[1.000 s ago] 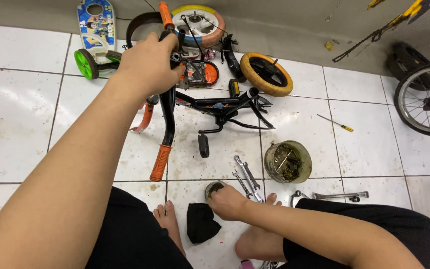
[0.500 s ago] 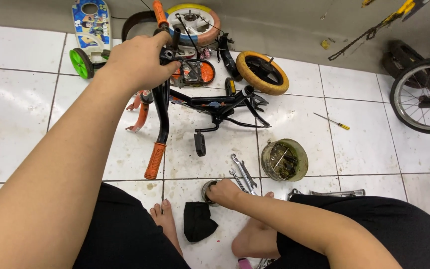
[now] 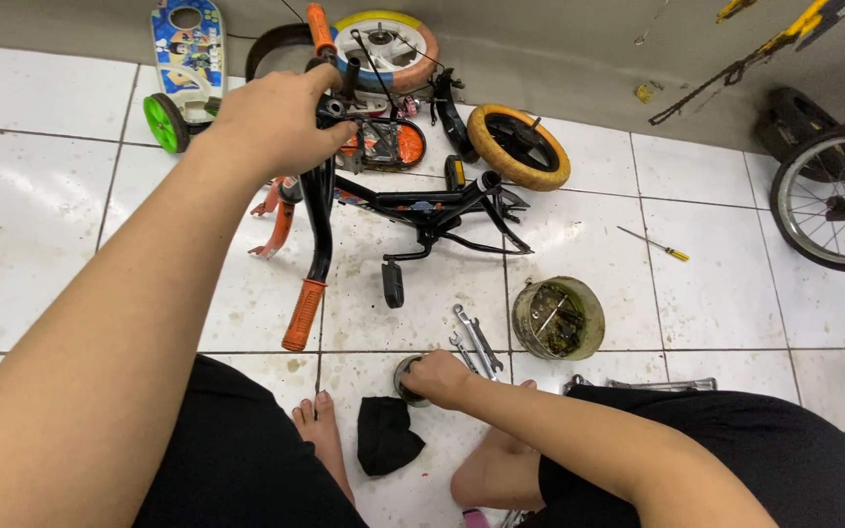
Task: Servicing and assembling the drivetrain of a small bicycle on the floor using various hand tools.
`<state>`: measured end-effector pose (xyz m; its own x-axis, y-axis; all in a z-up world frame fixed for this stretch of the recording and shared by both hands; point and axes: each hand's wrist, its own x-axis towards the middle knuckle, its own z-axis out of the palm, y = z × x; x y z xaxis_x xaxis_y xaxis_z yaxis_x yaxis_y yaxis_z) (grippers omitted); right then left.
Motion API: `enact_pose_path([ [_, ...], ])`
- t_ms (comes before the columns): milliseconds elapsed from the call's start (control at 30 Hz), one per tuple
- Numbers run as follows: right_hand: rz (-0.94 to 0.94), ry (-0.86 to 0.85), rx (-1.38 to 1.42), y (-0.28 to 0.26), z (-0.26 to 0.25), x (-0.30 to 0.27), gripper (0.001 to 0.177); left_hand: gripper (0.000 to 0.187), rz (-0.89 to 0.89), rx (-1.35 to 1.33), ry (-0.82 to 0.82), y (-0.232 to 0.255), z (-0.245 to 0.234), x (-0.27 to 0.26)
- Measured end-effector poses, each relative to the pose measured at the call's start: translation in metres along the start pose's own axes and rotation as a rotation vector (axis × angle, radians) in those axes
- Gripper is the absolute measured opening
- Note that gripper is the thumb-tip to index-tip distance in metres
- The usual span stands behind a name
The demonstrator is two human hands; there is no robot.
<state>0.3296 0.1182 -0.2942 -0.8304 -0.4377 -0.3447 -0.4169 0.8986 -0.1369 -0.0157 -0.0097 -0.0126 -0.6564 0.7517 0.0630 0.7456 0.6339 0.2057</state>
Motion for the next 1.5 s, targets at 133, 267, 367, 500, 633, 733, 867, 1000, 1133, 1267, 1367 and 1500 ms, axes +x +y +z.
enact_pose_path([
  [133, -0.032, 0.027, 0.024, 0.006, 0.001, -0.003, 0.007, 0.051, 0.001, 0.031, 0.001, 0.002, -0.001, 0.003],
  [267, -0.045, 0.015, -0.007, 0.007, -0.001, -0.002, 0.010, 0.051, -0.010, 0.022, -0.021, 0.000, -0.003, 0.001],
  [367, -0.039, -0.087, -0.042, 0.004, -0.010, 0.002, 0.014, 0.053, -0.010, 0.035, -0.016, -0.001, -0.001, 0.001],
  [500, -0.067, -0.114, -0.046, 0.007, -0.020, 0.001, 0.009, 0.050, -0.021, 0.040, -0.017, -0.001, -0.002, 0.001],
  [633, -0.015, -0.038, 0.024, 0.007, -0.031, -0.008, 0.012, 0.050, -0.004, 0.027, -0.001, -0.001, 0.000, 0.001],
  [733, 0.030, 0.020, 0.083, 0.010, -0.031, -0.012, 0.014, 0.049, -0.011, 0.025, 0.000, -0.002, 0.000, 0.002],
  [867, 0.094, 0.006, 0.210, 0.009, -0.020, -0.014, 0.019, 0.050, -0.028, 0.012, -0.013, 0.000, -0.001, 0.001],
  [1000, 0.113, -0.057, 0.333, -0.001, -0.043, -0.015, 0.023, 0.049, -0.010, 0.029, -0.002, 0.000, -0.001, 0.000],
  [1133, 0.137, -0.169, 0.370, -0.002, -0.045, -0.013, 0.023, 0.047, -0.007, 0.026, 0.014, -0.001, 0.000, -0.001],
  [1267, 0.177, -0.163, 0.456, 0.001, -0.030, -0.012, 0.019, 0.046, -0.010, 0.021, 0.002, 0.000, -0.002, -0.002],
  [1367, 0.180, -0.191, 0.425, 0.004, -0.026, -0.009, 0.022, 0.046, -0.010, 0.035, -0.004, -0.001, -0.002, -0.001],
  [1500, 0.176, -0.201, 0.486, 0.001, -0.044, -0.008, 0.015, 0.045, 0.010, 0.019, 0.022, -0.002, -0.001, -0.001],
])
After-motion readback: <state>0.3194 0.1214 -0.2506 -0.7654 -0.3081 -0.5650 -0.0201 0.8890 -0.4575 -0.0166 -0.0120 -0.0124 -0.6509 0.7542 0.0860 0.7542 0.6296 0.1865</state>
